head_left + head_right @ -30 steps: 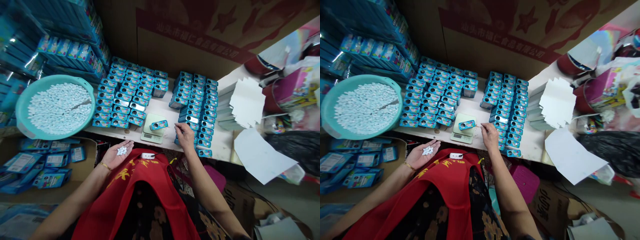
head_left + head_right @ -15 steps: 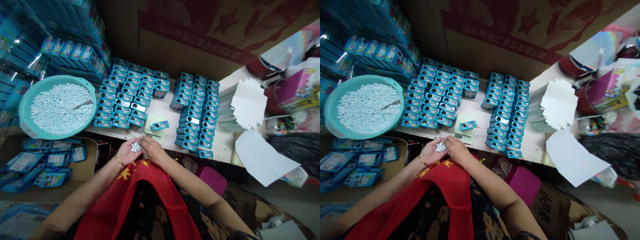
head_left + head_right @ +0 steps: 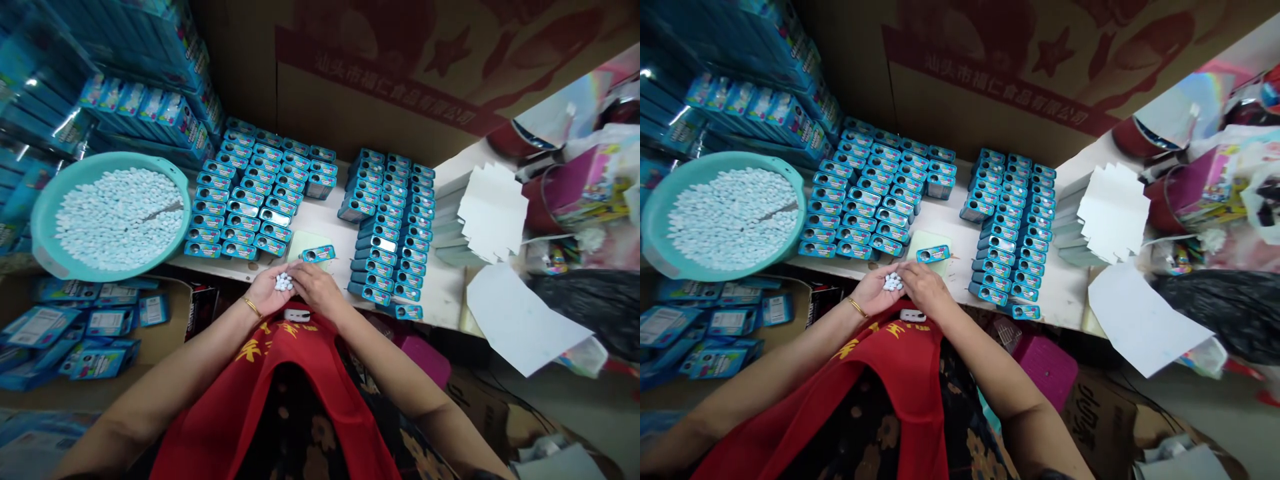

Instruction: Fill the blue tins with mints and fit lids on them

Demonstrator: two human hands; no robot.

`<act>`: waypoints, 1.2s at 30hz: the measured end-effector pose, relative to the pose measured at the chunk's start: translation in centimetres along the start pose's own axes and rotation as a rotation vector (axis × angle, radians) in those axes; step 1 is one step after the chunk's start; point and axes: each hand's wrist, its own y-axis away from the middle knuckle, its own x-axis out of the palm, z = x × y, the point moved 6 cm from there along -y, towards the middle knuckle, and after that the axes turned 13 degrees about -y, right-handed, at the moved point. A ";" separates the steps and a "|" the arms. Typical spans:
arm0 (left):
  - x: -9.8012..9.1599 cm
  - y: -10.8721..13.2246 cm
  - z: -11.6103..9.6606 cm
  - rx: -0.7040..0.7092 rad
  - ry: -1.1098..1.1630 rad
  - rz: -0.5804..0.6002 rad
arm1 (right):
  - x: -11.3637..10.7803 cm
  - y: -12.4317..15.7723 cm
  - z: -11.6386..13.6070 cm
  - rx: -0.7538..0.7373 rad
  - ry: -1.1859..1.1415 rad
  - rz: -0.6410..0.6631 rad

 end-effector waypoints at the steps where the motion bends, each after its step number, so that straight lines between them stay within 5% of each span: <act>1: 0.0 0.0 0.2 -0.015 0.000 -0.008 | 0.1 0.0 0.2 -0.014 0.007 0.021; 7: -0.8 0.3 1.2 -0.069 0.006 -0.057 | 1.2 0.0 0.1 0.052 -0.027 0.081; 14: -0.3 0.1 0.2 0.015 0.007 -0.045 | -1.0 0.1 -0.7 0.066 -0.134 -0.114; 20: -0.9 0.3 -0.5 -0.003 -0.022 -0.041 | -3.6 -0.4 -4.0 0.185 -0.087 -0.264; 28: -3.6 1.7 0.0 -0.023 0.017 -0.101 | -5.8 1.5 -4.9 0.217 -0.234 -0.444; 36: -8.2 4.1 0.9 -0.021 0.056 -0.300 | -8.7 4.0 -4.1 0.273 -0.202 -0.598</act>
